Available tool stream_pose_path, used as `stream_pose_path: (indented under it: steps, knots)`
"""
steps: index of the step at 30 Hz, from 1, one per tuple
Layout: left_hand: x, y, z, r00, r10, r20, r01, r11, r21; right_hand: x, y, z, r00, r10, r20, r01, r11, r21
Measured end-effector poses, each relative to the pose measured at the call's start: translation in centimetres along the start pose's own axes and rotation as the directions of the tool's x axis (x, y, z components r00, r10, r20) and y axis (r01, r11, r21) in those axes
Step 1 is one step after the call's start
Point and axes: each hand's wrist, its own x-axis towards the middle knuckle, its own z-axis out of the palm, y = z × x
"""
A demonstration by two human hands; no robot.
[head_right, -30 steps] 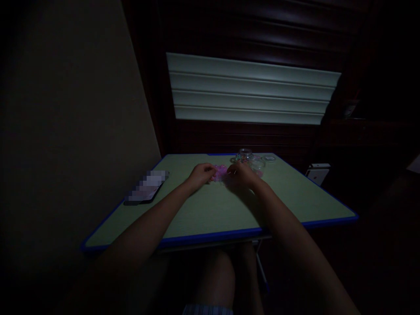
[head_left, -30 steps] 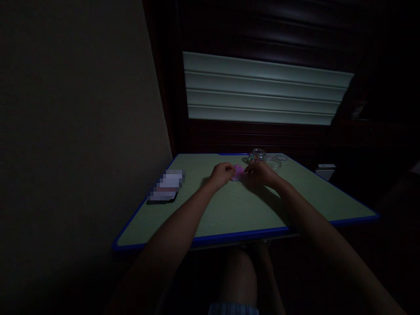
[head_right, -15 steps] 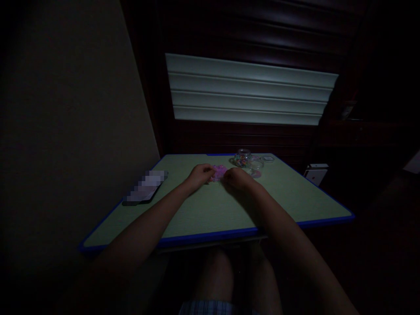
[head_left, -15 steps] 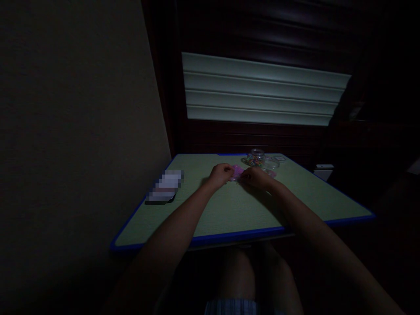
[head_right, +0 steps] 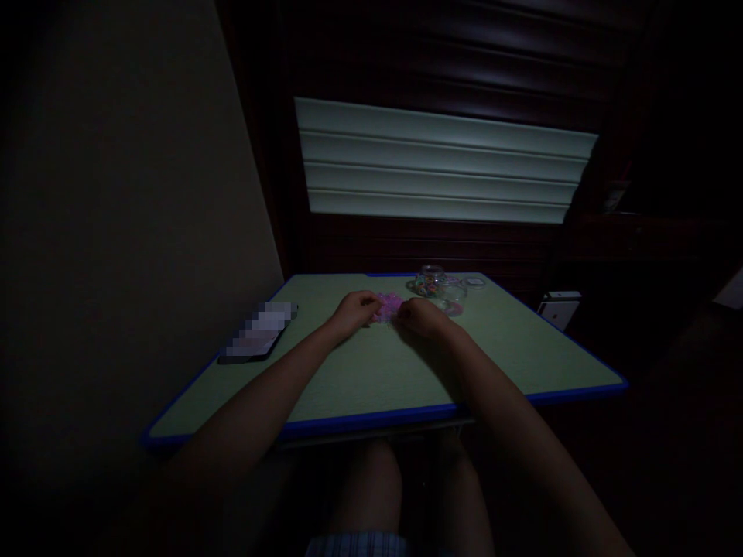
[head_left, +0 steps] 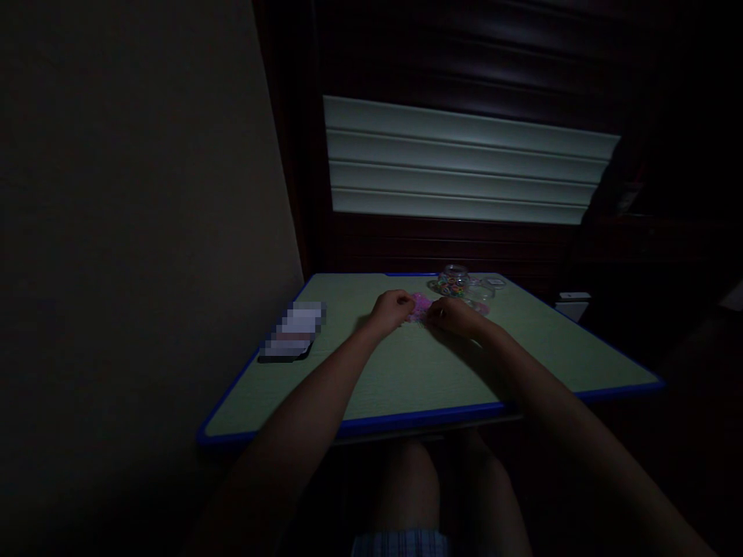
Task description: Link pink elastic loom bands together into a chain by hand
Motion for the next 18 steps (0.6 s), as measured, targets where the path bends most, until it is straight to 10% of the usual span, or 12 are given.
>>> stream_pose_path:
  steps: [18]
  knots:
    - [0.05, -0.26, -0.06, 1.000, -0.008, 0.003, 0.008, 1.000, 0.009, 0.27, 0.13, -0.35, 0.980, 0.041, -0.197, -0.007, 0.985, 0.173]
